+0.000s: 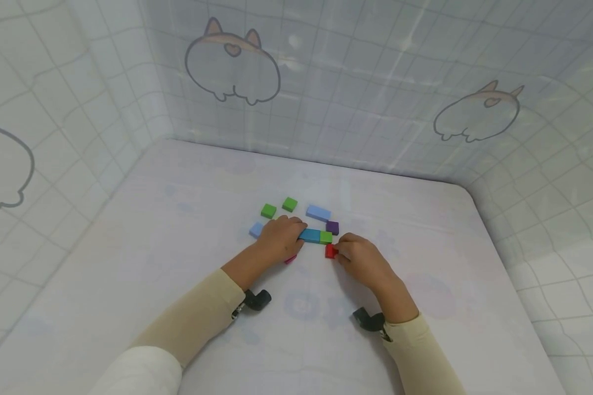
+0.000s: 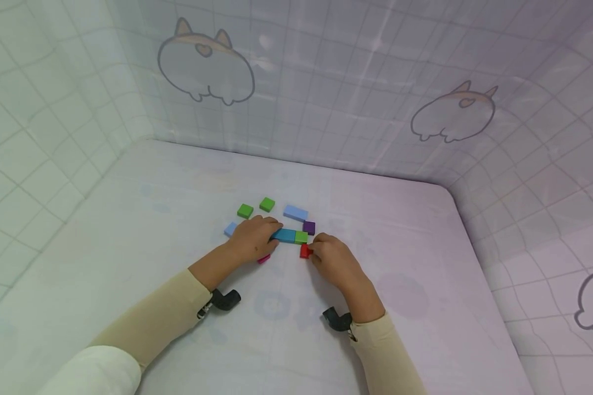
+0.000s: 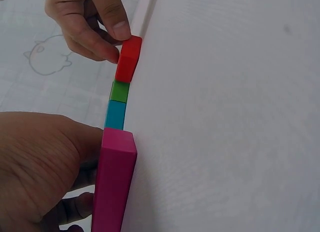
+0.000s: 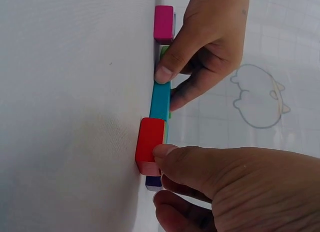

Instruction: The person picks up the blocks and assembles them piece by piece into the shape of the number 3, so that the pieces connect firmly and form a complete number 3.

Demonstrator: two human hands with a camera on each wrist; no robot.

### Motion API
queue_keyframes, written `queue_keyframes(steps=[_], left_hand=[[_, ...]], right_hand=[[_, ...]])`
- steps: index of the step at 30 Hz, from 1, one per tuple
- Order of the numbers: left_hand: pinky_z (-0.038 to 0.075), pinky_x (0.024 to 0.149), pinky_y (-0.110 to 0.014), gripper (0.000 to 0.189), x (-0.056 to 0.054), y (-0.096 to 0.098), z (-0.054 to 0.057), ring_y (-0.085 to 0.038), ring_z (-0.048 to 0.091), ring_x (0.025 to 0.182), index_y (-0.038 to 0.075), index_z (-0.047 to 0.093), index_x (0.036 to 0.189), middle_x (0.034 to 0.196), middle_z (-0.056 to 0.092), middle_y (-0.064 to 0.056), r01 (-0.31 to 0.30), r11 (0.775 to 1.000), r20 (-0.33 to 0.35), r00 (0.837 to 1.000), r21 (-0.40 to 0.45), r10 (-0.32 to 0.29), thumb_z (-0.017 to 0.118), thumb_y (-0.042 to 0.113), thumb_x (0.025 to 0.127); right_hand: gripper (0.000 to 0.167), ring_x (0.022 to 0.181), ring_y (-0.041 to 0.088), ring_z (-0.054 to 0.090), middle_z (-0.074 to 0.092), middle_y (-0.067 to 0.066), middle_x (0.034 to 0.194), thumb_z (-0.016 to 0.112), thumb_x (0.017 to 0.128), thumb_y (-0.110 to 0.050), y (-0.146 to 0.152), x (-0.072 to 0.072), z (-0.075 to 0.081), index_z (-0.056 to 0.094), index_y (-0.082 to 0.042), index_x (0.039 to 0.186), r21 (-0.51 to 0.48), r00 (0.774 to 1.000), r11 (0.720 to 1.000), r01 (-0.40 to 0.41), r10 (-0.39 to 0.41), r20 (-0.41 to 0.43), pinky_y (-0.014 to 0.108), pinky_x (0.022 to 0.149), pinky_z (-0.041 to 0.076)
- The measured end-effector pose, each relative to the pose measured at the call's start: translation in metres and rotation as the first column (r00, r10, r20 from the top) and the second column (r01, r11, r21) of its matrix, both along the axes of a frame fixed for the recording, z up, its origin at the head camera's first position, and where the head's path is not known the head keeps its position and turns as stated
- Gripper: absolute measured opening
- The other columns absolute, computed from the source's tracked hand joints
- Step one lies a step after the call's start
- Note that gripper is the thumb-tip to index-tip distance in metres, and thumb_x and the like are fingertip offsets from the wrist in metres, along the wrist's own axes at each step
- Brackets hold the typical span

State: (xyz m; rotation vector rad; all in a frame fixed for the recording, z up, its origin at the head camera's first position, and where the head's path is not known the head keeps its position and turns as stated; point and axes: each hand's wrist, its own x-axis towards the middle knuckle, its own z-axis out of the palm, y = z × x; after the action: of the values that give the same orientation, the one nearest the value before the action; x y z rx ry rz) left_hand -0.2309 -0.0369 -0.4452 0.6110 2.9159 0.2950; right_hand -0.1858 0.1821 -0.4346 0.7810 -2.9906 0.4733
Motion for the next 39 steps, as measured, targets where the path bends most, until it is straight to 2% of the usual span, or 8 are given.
queue_keyframes(steps=[26,34,39], left_hand=[[0.051,0.096,-0.038,0.047,-0.0012,-0.0005,-0.0076,-0.022,0.057,0.116,0.015,0.059,0.139,0.137,0.060,-0.001,-0.002,1.000,-0.021,1.000,0.011,0.002,0.066,0.030,0.096],[0.051,0.097,-0.038,0.048,-0.0005,-0.0007,-0.0059,-0.022,0.056,0.115,0.014,0.058,0.140,0.138,0.060,-0.002,0.003,1.000,-0.012,1.000,0.007,-0.003,0.066,0.030,0.096],[0.050,0.098,-0.038,0.049,-0.0003,0.0001,-0.0056,-0.022,0.056,0.116,0.014,0.057,0.141,0.139,0.059,-0.002,-0.001,1.000,-0.005,1.000,0.010,0.001,0.066,0.031,0.096]], right_hand=[[0.024,0.098,0.021,0.066,0.069,0.007,0.107,0.077,0.085,-0.003,0.0005,-0.0012,-0.0062,0.075,-0.002,0.110,0.008,0.999,1.000,0.012,-0.012,-0.037,0.035,0.089,0.057],[0.017,0.097,0.021,0.066,0.068,0.005,0.106,0.073,0.091,-0.017,-0.0009,-0.0002,-0.0067,0.076,-0.006,0.103,-0.046,0.994,0.994,0.097,-0.099,-0.047,0.038,0.089,0.057],[0.017,0.097,0.021,0.066,0.068,0.004,0.106,0.072,0.092,-0.018,-0.0009,0.0000,-0.0070,0.075,-0.006,0.104,-0.050,0.991,0.991,0.128,-0.129,-0.024,0.038,0.090,0.056]])
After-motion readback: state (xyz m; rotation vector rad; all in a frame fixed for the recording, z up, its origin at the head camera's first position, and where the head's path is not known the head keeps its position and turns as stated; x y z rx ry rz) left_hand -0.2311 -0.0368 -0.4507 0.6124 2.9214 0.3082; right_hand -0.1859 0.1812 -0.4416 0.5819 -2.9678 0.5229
